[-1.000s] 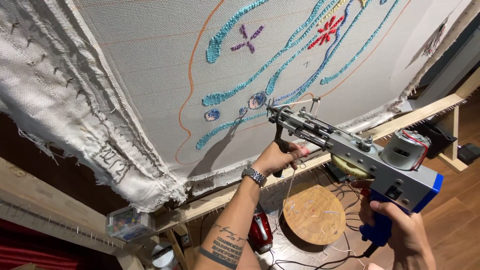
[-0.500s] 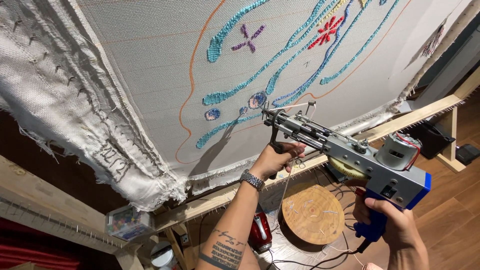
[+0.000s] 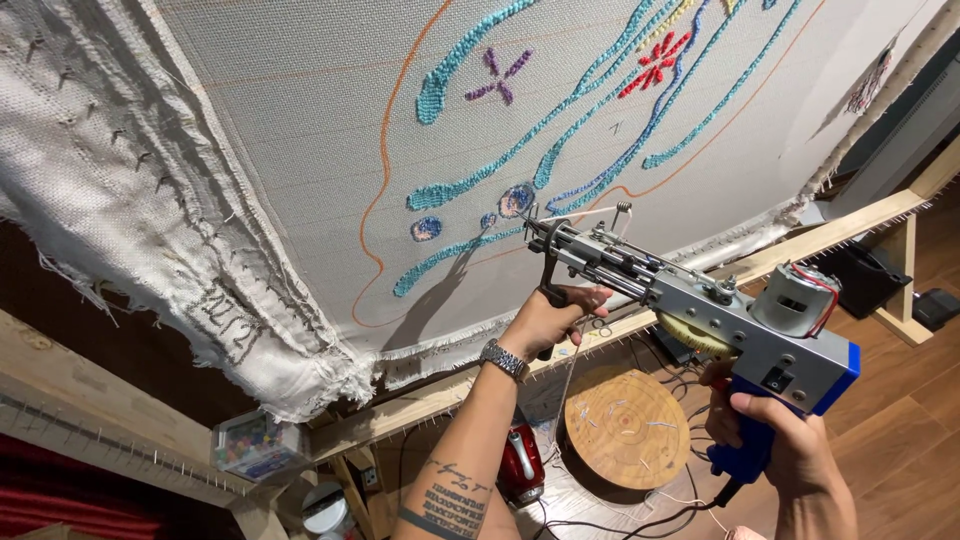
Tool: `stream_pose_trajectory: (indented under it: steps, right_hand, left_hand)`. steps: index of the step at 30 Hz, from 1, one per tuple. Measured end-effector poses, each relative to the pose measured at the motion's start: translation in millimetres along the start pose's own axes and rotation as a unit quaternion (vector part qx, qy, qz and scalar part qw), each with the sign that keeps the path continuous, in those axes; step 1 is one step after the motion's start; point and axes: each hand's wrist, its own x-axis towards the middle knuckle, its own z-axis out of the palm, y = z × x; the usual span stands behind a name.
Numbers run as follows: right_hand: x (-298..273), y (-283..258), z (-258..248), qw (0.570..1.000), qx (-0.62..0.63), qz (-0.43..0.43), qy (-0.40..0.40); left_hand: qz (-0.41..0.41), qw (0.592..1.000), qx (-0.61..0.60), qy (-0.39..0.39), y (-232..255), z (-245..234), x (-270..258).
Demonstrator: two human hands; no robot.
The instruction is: Using a tufting gun to sew yarn into a canvas rug frame.
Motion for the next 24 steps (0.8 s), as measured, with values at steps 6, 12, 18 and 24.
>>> stream_pose_trajectory:
  steps: [6,12,18,24]
  right_hand:
    - [1,3,-2,1.0,0.011,-0.005,0.01]
    - [5,14,-14,1.0,0.03,0.006,0.003]
    - [4,13,-14,0.999,0.025,0.024,0.041]
    - [8,11,-8,0.999,0.018,0.032,0.016]
  left_hand:
    - [-0.012,0.999,0.036,0.004,9,3,-3]
    - [-0.039,0.997,0.064,0.016,7,1,-1]
    - [-0.085,0.99,0.102,0.038,19,6,-7]
    - [-0.123,0.98,0.146,0.052,10,-1,4]
